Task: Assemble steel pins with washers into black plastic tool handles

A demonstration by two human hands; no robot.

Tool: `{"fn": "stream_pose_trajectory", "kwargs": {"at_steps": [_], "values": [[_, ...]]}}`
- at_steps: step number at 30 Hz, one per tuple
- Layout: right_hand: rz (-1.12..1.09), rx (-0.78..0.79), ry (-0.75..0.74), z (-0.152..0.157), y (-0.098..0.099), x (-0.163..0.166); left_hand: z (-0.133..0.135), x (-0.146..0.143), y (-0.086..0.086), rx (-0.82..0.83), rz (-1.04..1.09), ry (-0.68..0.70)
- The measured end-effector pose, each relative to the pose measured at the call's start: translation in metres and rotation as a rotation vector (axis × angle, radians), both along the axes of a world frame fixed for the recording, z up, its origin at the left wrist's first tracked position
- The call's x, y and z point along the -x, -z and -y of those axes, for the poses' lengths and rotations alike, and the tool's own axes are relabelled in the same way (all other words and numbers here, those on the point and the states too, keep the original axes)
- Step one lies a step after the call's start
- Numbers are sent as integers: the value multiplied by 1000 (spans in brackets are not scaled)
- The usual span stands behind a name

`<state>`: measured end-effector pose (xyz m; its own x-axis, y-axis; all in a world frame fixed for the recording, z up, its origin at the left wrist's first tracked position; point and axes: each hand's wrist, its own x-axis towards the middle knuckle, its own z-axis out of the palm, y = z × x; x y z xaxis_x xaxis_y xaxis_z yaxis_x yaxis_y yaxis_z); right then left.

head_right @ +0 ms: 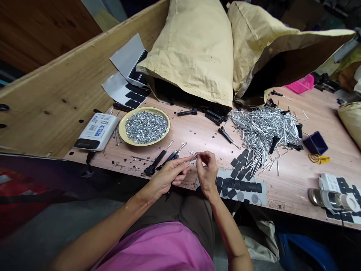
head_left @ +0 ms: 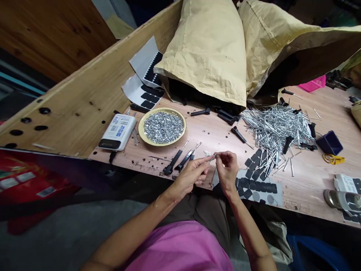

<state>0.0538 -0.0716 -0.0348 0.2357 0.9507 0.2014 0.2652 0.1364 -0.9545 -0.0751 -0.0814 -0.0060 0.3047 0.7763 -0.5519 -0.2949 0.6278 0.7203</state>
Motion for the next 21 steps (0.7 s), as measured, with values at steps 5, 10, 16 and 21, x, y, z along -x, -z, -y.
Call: {"fn": "stream_pose_trajectory", "kwargs": {"at_steps": [5, 10, 16, 21], "values": [[272, -181, -42, 1, 13, 3, 5, -10, 5, -297, -311, -118], [291, -265, -51, 5, 13, 3, 6, -8, 10, -435, -383, -130], [143, -162, -161, 7, -10, -18, -7, 5, 3, -134, 16, 78], [22, -5, -364, -5, -30, -35, -8, 5, -2, -92, 96, 131]]}}
